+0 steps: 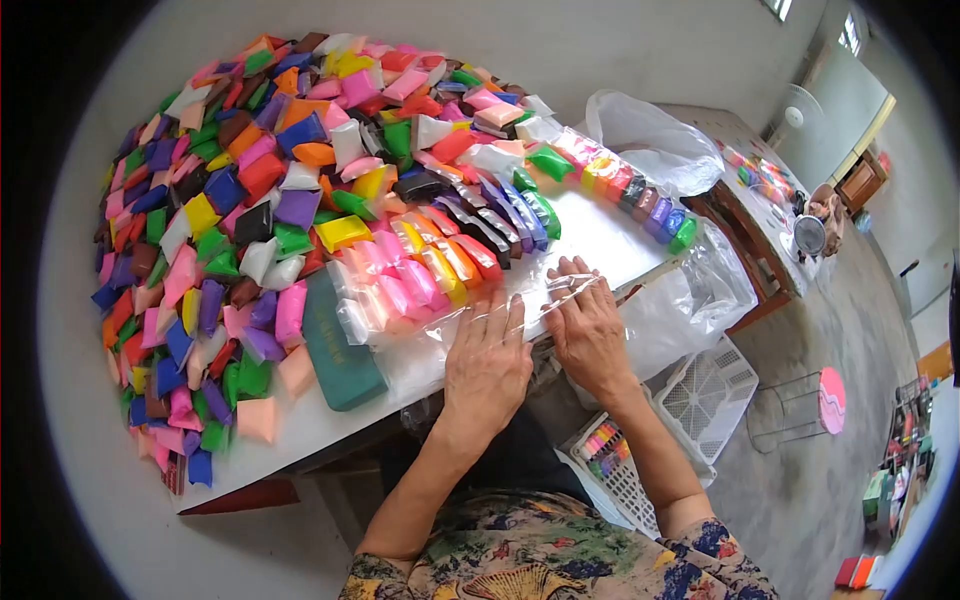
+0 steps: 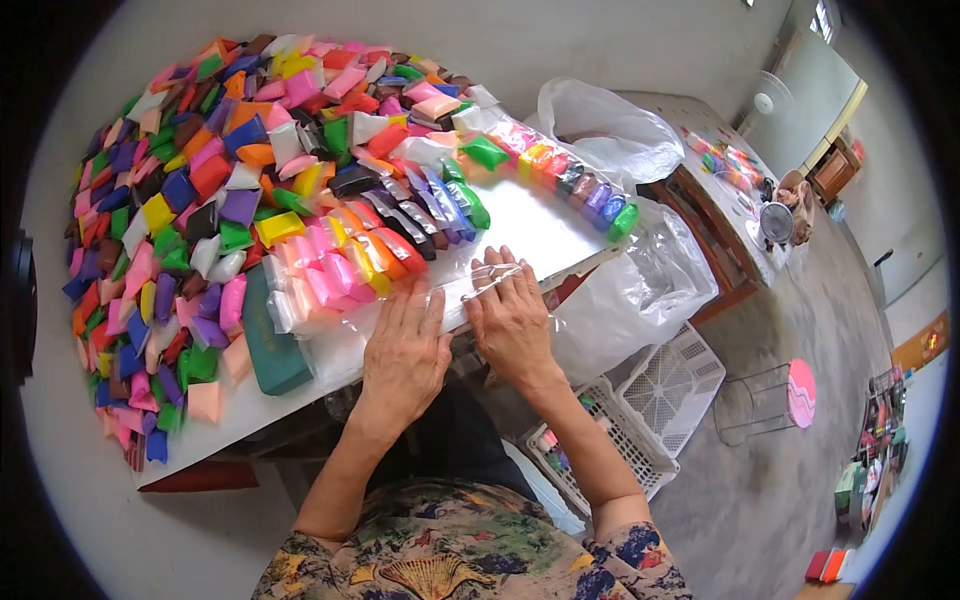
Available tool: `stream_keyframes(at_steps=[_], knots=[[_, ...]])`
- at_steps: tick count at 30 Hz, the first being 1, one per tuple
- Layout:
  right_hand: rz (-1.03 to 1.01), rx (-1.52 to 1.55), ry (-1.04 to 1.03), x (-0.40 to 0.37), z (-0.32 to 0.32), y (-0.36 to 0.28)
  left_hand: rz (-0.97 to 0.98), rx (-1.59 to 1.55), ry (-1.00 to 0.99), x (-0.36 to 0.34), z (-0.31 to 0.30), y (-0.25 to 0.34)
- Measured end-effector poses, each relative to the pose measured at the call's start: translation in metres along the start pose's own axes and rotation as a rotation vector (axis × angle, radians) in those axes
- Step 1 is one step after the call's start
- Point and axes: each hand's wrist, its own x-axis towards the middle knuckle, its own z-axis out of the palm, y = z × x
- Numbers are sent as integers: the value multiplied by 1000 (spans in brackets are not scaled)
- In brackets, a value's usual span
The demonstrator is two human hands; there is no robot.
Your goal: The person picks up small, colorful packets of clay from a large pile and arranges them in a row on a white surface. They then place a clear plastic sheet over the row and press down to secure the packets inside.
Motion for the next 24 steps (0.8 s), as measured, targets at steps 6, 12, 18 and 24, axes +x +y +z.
stream_keyframes(at_steps=[6,12,18,24], knots=[[-30,43,-9,1,-5,1,63,-61,-12,6,-2,1],[-101,120,7,-4,-40,-4,80,-73,-71,-3,-12,0],[24,292,197,34,-88,16,90,-136,-84,-11,-18,-4],[-226,206,-206,60,-34,85,92,-163,-94,-13,-24,-7]])
